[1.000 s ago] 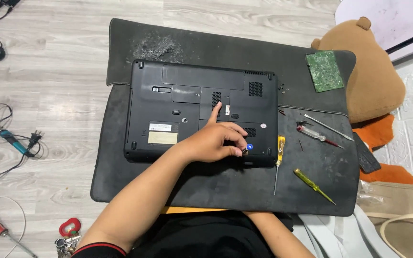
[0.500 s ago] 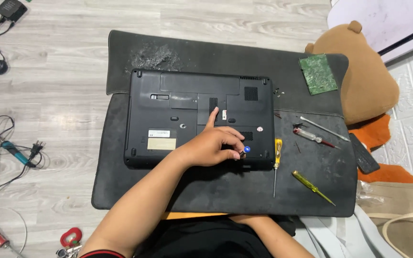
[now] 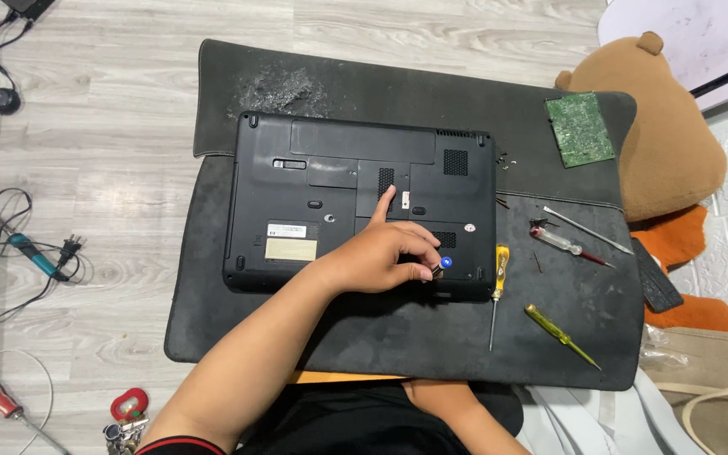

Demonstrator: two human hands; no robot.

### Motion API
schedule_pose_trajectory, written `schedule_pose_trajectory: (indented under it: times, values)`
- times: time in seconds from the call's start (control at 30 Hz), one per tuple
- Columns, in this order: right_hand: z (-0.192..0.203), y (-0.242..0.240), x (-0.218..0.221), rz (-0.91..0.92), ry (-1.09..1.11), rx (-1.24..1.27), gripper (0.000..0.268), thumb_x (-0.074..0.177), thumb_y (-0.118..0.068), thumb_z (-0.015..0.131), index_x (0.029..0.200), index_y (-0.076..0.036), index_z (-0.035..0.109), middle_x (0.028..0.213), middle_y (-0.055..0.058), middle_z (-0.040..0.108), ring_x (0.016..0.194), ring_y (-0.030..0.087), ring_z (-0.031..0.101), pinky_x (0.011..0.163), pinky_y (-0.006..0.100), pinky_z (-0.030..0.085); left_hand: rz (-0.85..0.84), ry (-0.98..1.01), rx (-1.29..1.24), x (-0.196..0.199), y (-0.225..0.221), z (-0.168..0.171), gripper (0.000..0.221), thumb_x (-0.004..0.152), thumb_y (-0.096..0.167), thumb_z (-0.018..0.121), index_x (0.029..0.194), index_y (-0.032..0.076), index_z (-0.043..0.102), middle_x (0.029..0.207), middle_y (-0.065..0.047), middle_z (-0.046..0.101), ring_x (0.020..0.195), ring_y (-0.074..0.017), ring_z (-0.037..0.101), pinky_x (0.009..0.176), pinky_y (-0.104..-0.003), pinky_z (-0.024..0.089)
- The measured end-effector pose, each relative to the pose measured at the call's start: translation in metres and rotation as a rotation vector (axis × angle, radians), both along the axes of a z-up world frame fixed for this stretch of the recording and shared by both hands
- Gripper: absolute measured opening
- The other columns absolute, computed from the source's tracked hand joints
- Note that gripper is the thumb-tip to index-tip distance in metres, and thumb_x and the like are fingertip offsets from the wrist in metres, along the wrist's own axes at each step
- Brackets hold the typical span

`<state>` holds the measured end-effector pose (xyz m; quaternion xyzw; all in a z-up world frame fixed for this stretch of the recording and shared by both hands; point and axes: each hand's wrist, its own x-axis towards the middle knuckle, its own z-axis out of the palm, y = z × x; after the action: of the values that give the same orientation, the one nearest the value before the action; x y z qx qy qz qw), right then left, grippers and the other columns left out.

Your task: Unscrewing internal components and removing the battery from a laptop.

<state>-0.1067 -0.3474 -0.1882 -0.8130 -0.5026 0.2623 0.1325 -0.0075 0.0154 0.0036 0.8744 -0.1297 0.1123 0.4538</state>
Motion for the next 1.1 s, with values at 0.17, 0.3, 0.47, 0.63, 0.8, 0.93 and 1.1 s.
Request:
schedule_pose_trajectory:
  times: [0.17, 0.3, 0.47, 0.63, 0.8, 0.93, 1.1]
  values:
    - [0.113, 0.063, 0.096, 0.026, -0.007, -0.005, 0.019, 0.087, -0.031, 0.065, 0.083, -0.013, 0.068, 0.087, 0.006, 0.070, 0.075, 0.033, 0.063, 0.070, 0.043, 0.049, 0.051, -0.006, -0.012, -0.004, -0.006, 0.017, 0.008, 0.082, 0.021, 0.073, 0.088, 0.016, 0.076, 0.091, -0.001, 0.076, 0.107, -0.0160, 0.069, 0.120, -0.064, -0.010]
    - [0.188, 0.056, 0.122, 0.198, 0.245, -0.148, 0.035, 0.090, -0.034, 0.068, 0.121, -0.018, 0.065, 0.110, 0.000, 0.071, 0.100, 0.020, 0.067, 0.086, 0.033, 0.051, 0.048, -0.013, -0.006, -0.004, -0.006, 0.016, 0.008, 0.082, 0.021, 0.073, 0.089, 0.016, 0.076, 0.092, -0.001, 0.076, 0.106, -0.0152, 0.069, 0.120, -0.064, -0.010]
    - [0.263, 0.083, 0.149, 0.013, 0.278, 0.298, 0.018, 0.075, -0.022, 0.080, 0.093, -0.017, 0.079, 0.086, -0.004, 0.080, 0.074, 0.012, 0.074, 0.070, 0.027, 0.058, 0.033, -0.024, 0.006, -0.004, -0.006, 0.017, 0.009, 0.082, 0.023, 0.073, 0.089, 0.017, 0.074, 0.091, 0.001, 0.075, 0.106, -0.0151, 0.069, 0.118, -0.066, -0.010]
    - [0.293, 0.148, 0.170, -0.079, -0.224, 0.683, 0.034, 0.077, -0.005, 0.074, 0.110, -0.004, 0.071, 0.107, 0.007, 0.070, 0.086, 0.020, 0.066, 0.078, 0.029, 0.051, 0.059, -0.045, 0.020, -0.007, -0.010, 0.025, 0.015, 0.079, 0.032, 0.077, 0.085, 0.020, 0.072, 0.089, 0.001, 0.073, 0.105, -0.0146, 0.069, 0.119, -0.067, -0.009]
    - [0.277, 0.167, 0.217, 0.207, -0.036, 0.654, 0.012, 0.089, -0.013, 0.068, 0.096, -0.015, 0.078, 0.076, 0.002, 0.076, 0.073, 0.027, 0.073, 0.069, 0.038, 0.055, 0.047, -0.024, 0.037, -0.003, -0.004, 0.008, 0.024, 0.082, 0.041, 0.078, 0.085, 0.020, 0.068, 0.083, 0.006, 0.074, 0.113, -0.0136, 0.067, 0.119, -0.066, -0.009]
    - [0.279, 0.180, 0.244, 0.336, 0.388, 0.524, 0.008, 0.084, -0.013, 0.073, 0.085, -0.013, 0.082, 0.076, 0.008, 0.080, 0.068, 0.031, 0.075, 0.067, 0.044, 0.054, 0.034, -0.010, 0.016, -0.003, -0.003, 0.011, 0.024, 0.079, 0.044, 0.081, 0.082, 0.024, 0.069, 0.079, 0.009, 0.073, 0.112, -0.0121, 0.066, 0.119, -0.066, -0.011]
    - [0.217, 0.192, 0.268, 0.371, 0.654, 0.670, 0.010, 0.082, -0.016, 0.079, 0.080, -0.006, 0.080, 0.076, 0.011, 0.077, 0.066, 0.024, 0.070, 0.066, 0.040, 0.053, 0.062, -0.039, -0.317, -0.003, 0.002, 0.013, 0.032, 0.080, 0.030, 0.084, 0.099, 0.018, 0.061, 0.091, 0.006, 0.073, 0.104, -0.0161, 0.068, 0.119, -0.063, 0.000]
